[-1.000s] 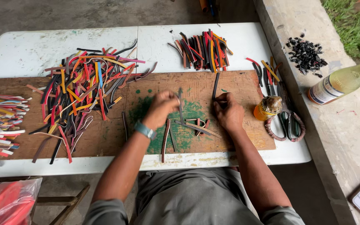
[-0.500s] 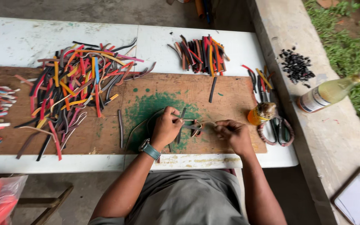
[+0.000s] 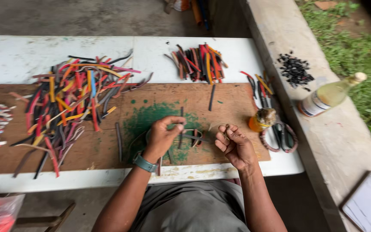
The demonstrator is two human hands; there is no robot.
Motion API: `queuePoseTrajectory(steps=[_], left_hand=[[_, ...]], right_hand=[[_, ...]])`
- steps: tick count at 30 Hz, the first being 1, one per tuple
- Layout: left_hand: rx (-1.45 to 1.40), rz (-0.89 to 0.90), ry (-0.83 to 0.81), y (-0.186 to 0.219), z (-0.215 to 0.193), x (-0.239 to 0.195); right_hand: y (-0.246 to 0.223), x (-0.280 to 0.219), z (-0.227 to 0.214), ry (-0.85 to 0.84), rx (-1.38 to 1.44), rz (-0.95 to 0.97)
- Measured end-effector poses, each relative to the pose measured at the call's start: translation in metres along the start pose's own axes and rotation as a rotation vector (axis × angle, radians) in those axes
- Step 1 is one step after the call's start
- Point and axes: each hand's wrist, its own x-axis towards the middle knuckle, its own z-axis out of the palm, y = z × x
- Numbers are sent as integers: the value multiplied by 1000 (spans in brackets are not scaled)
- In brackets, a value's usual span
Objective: The person repeatedly picks up pairs of colored rubber strips, aligns them, and places them on a wooden board. They handle multiple strip pairs one at a time, occasionally adjusting their position before setting them down.
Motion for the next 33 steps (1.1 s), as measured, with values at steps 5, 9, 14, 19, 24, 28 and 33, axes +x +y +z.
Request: queuePoseTrajectory(steps=[5,9,14,19,24,28,33], left_hand=[[-277,-107,-157,38,7,-12],[-234,-18,-208,54,13,-23],[-241,20,-240,63,14,-25],[-208,22,-286,70,16,-25],[-112,5,-304,77,17,-25],[-194,-10,-311,79,18,-24],[-294,29,-360,84,19,-26]], right_hand=[[26,-4,30,-37,35,115],[32,-9,41,-102,-136,82],[28,-17,45,-91,-298,91],[30,-23,46,-147,-409,27],[28,-26,49,-183,-529,1],[26,-29,50,-221,-502,34],[23,-28,48,-397,-126,150]])
